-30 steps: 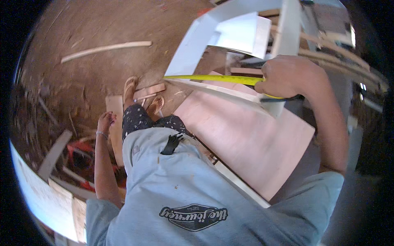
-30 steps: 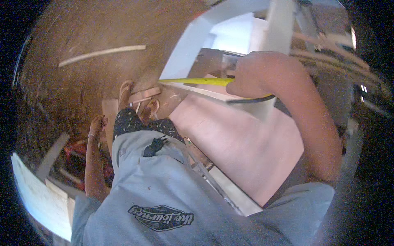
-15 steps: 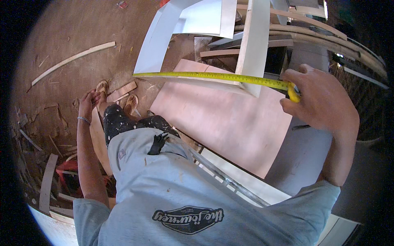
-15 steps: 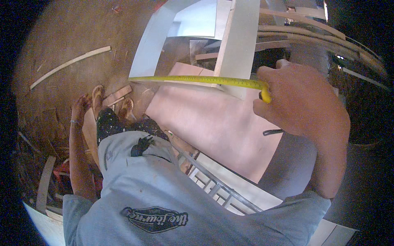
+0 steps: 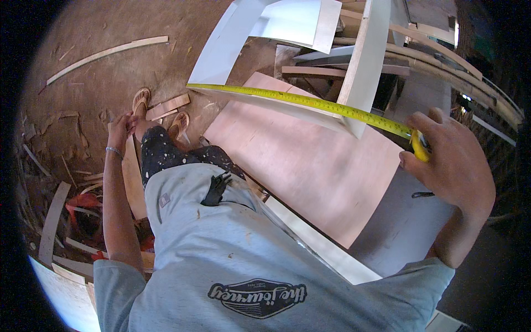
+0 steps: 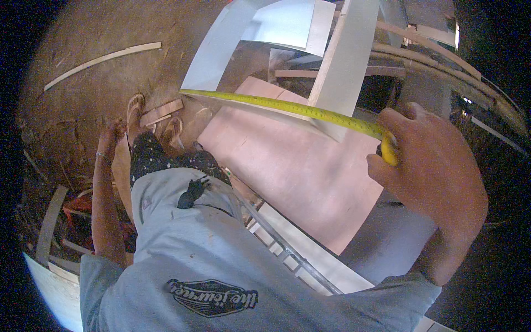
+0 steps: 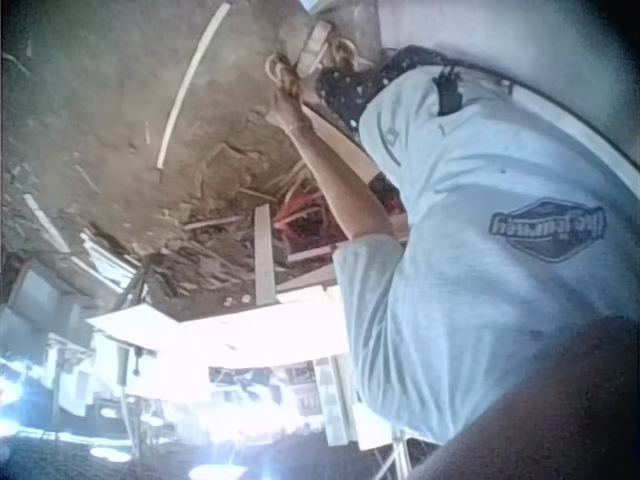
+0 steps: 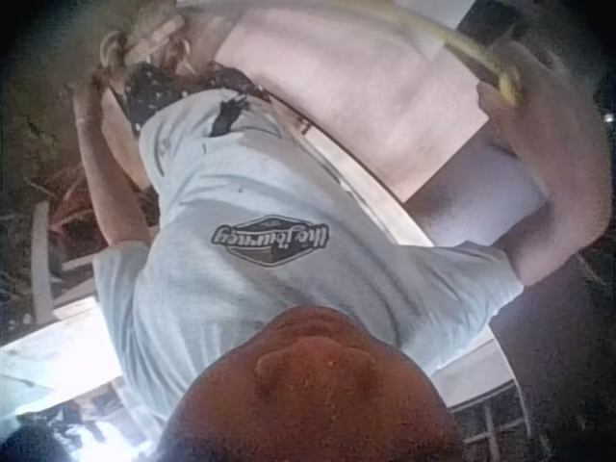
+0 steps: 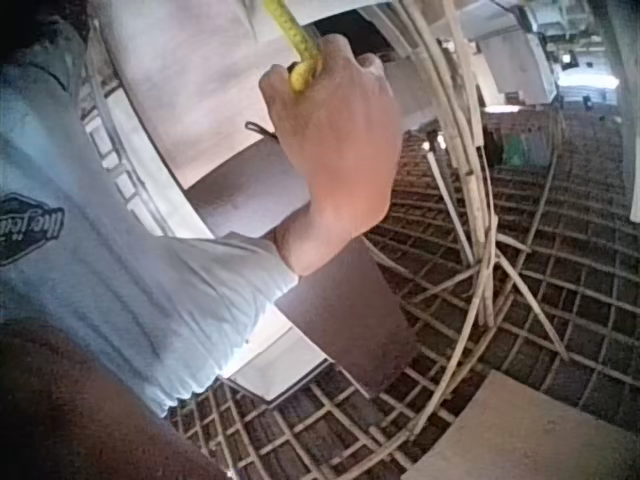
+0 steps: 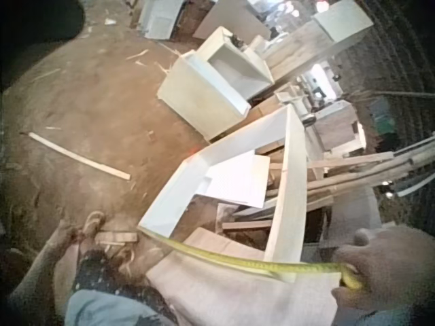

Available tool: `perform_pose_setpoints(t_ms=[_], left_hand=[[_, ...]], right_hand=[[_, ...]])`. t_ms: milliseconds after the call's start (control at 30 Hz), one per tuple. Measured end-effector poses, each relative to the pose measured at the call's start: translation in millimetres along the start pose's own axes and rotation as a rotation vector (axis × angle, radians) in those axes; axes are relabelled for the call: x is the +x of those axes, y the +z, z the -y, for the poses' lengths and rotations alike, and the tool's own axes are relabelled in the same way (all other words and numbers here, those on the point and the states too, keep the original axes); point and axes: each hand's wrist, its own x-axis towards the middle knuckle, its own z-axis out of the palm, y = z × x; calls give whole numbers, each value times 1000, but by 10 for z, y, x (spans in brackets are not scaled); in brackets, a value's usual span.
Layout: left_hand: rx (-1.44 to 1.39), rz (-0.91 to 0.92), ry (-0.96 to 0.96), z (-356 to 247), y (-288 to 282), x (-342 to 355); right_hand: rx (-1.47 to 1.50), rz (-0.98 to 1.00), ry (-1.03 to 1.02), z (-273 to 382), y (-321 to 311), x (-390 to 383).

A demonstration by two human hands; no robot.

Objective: The person places a wooden panel on a table saw, guides it through the saw blade to cut it into two pieces, and then uses a measuring tape to check the dimensions of another piece of wood while using a hammer to position it on a workbench.

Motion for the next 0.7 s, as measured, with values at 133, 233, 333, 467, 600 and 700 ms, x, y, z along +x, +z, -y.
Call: perform_pose_setpoints(t_ms=[133,233,333,467,600,700], left_hand=[[177,-8,119,158,-30,64],[79,8,-5,146,-29,47],[101,-41,-19,143,20,-18],[59,-44,-25,27,105,-152],[162,66,-7,-136,377,-178],[205,342,287,-546,1156,-381]], right_hand=[[17,37,38,28,-16,24],[15,7,12,26,-14,40],[-12,44,18,-29,18,52],[29,21,17,-12,12,36],[25,17,9,-6,7,21],[8,10,4,69,-41,36]])
